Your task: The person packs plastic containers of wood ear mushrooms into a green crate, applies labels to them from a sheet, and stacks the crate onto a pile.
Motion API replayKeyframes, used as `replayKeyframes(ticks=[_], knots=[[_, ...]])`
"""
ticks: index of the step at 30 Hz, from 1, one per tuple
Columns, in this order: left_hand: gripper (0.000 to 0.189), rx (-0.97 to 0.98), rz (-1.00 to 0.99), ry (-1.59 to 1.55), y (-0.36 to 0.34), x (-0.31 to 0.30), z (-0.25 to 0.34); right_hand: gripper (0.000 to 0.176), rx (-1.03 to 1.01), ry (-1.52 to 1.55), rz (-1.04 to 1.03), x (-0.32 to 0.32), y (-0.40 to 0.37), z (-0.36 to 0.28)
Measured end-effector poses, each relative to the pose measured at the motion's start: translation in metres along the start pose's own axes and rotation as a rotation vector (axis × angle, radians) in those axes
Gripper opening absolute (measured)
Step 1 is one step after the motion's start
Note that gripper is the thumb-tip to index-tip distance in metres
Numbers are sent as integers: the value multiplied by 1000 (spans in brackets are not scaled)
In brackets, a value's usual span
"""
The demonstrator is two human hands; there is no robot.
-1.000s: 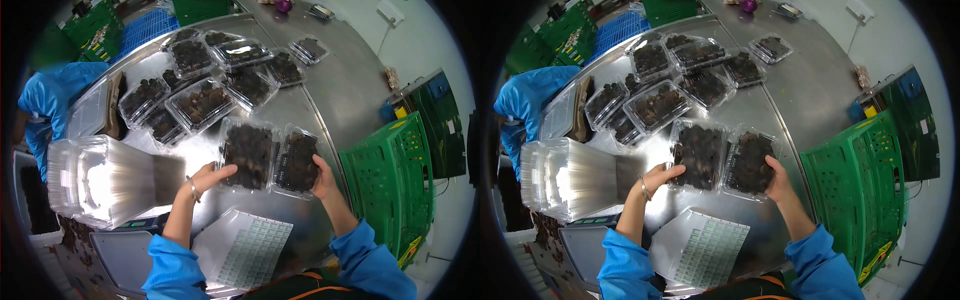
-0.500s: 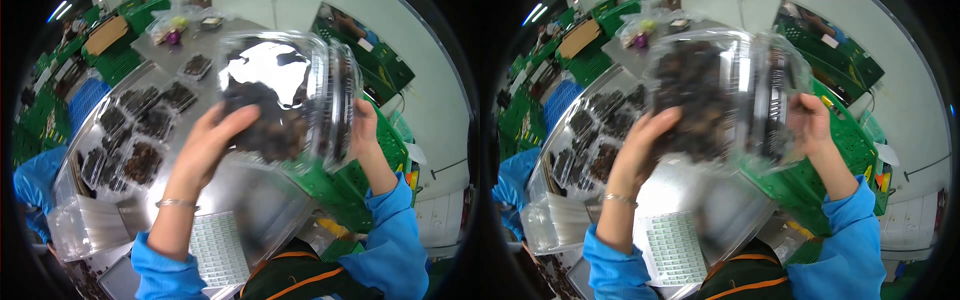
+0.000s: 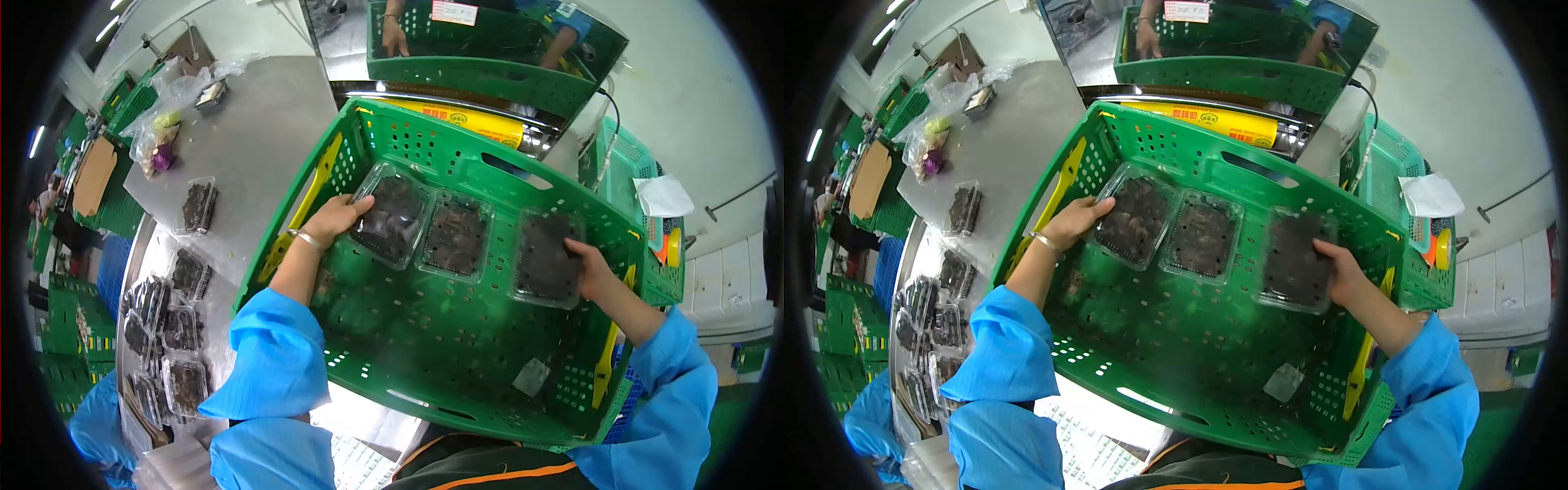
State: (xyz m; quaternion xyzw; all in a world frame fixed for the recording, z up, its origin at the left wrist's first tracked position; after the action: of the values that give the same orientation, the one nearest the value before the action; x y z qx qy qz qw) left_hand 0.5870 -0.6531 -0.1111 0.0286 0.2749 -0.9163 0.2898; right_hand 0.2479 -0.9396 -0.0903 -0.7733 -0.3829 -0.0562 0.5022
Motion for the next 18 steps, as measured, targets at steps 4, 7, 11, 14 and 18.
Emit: replayKeyframes(ticks=[4,7,11,14,18], knots=[[60,207,375,533,-28,20,58,38,-25,103,4,-22,47,34],[47,709,641,593,-111,26,109,44,-26,-119,-13,2,91,58],[33,763,1213,805,-280,-71,50,67,-677,-1432,521,-31,108,-18],[46,120,1378,1015,-358,-178,-122,55,-860,-1228,-73,105,78,-59],[92,-807,1299,693,-463,-242,-315,25,-940,-1387,-577,416,-38,83]])
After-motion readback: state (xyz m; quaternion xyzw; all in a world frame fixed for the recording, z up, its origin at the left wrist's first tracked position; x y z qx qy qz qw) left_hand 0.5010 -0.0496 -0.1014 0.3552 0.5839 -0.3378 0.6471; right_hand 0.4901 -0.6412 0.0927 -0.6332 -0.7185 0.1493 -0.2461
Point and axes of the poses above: each hand's wrist, its own y-axis towards the middle knuckle, its own x-axis out of the palm, z = x × y, the point moved 4 cm from there along y, towards the middle knuckle, and after that the axes turned 3 degrees about -z, right-handed, at the moved point
